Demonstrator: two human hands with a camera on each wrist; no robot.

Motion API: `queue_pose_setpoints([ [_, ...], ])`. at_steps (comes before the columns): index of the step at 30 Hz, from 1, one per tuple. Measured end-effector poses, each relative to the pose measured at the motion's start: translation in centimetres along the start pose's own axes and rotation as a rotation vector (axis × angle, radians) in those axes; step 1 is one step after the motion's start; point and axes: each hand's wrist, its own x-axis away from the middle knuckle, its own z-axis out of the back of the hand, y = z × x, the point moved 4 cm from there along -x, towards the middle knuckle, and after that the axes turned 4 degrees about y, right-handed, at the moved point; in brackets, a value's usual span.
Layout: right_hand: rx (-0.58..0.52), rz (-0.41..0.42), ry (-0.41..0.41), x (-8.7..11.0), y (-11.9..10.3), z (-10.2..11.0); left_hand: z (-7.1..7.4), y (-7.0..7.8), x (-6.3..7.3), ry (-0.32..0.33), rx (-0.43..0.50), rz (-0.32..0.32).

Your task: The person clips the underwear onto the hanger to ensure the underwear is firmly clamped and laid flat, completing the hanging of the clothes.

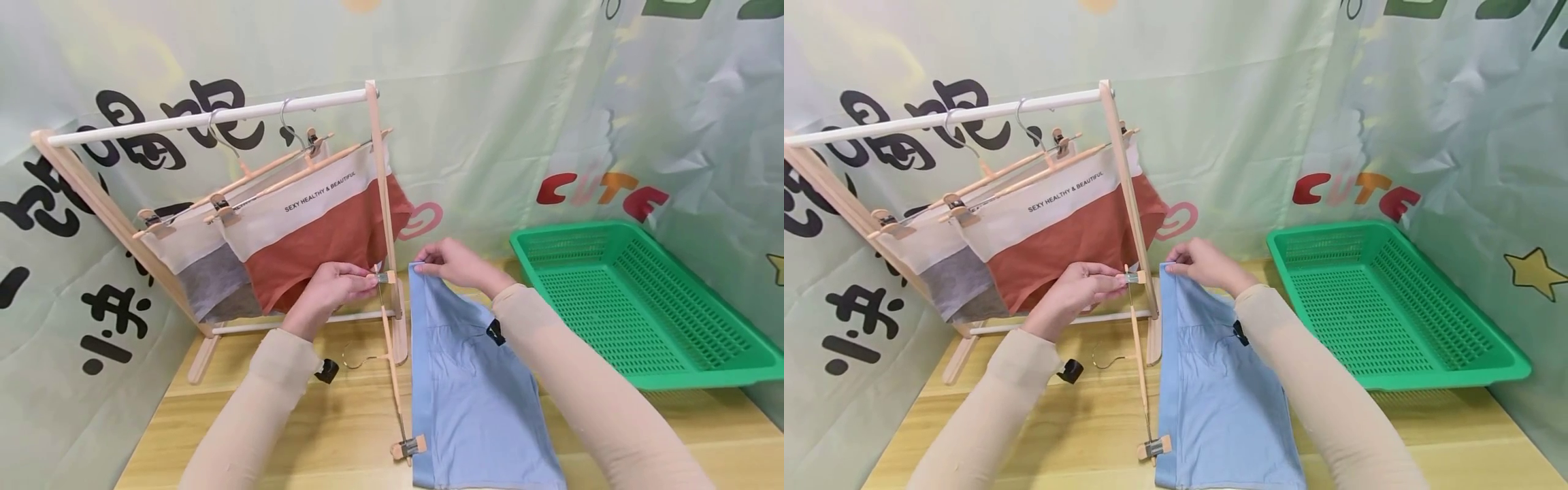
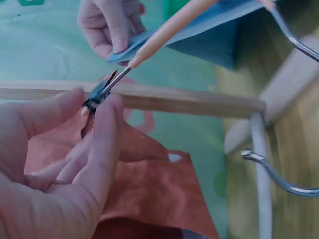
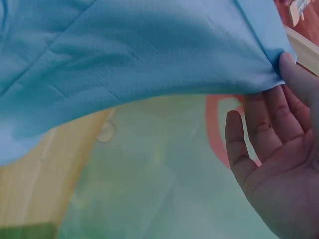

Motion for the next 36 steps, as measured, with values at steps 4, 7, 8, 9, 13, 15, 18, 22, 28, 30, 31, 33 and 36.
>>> queue_pose_setpoints([
  [4, -0.010, 0.023, 0.000, 0.2, -0.8, 0.9, -0.3, 0.7, 0.1, -0.063, -0.011, -0.019],
  [7, -0.011, 0.033, 0.000, 0.3, -1.2, 1.3, -0.6, 1.2, 0.3, -0.096, -0.052, -0.046],
  [8, -0.014, 0.034, 0.001, 0.3, -1.3, 1.5, -0.7, 1.3, 0.3, -0.099, -0.063, -0.052],
  [9, -0.016, 0.038, 0.001, 0.4, -1.4, 1.5, -0.9, 1.5, 0.3, -0.099, -0.071, -0.058],
  [13, -0.035, 0.063, 0.002, 0.5, -1.5, 1.8, -1.3, 1.8, 0.2, -0.079, -0.095, -0.082],
  [15, -0.049, 0.075, 0.004, 0.5, -1.5, 1.9, -1.5, 1.8, 0.1, -0.067, -0.103, -0.105],
  [18, -0.073, 0.069, -0.002, 0.6, -1.5, 2.1, -1.7, 1.9, 0.0, -0.054, -0.104, -0.139],
  [22, -0.091, 0.049, -0.005, 0.7, -1.6, 2.3, -2.1, 2.1, 0.0, -0.050, -0.075, -0.162],
  [28, -0.080, 0.052, 0.011, 0.8, -1.7, 2.5, -2.5, 2.4, 0.1, -0.037, -0.085, -0.180],
  [30, -0.078, 0.056, 0.011, 0.7, -1.7, 2.6, -2.6, 2.5, 0.1, -0.029, -0.091, -0.188],
  [31, -0.078, 0.058, 0.011, 0.7, -1.7, 2.6, -2.6, 2.5, 0.1, -0.025, -0.094, -0.193],
  [33, -0.077, 0.062, 0.010, 0.7, -1.7, 2.6, -2.6, 2.6, 0.1, -0.016, -0.104, -0.200],
  [36, -0.074, 0.064, 0.008, 0.8, -1.8, 2.8, -2.6, 2.7, 0.2, -0.007, -0.121, -0.203],
])
